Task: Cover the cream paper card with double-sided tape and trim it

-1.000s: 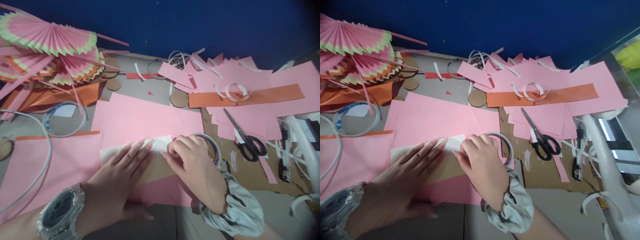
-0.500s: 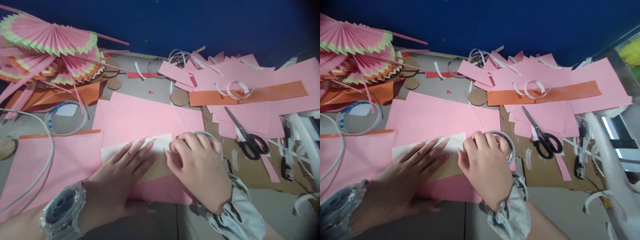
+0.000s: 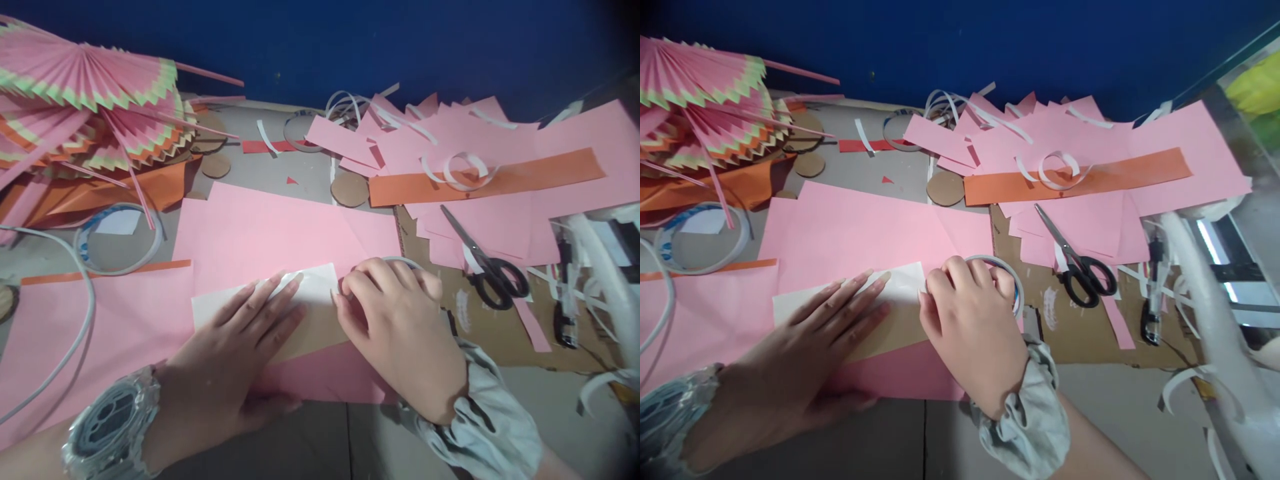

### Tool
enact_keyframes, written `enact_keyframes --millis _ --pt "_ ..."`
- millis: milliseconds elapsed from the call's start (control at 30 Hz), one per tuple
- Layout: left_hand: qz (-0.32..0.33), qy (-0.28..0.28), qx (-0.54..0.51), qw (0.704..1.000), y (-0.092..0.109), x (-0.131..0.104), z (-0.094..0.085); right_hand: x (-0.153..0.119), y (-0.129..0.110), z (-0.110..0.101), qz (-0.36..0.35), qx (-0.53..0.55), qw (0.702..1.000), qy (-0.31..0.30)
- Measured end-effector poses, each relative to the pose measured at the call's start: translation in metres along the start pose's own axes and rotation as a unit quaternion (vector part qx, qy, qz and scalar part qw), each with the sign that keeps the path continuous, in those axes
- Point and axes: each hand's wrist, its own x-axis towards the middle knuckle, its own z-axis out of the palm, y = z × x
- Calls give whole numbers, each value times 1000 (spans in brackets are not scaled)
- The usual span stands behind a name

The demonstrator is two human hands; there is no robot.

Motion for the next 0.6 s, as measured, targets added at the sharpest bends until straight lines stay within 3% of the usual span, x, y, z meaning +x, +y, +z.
enact_keyframes --millis 600 --pt "16 26 3 1000 -2 -2 3 -1 0 7 4 14 1000 15"
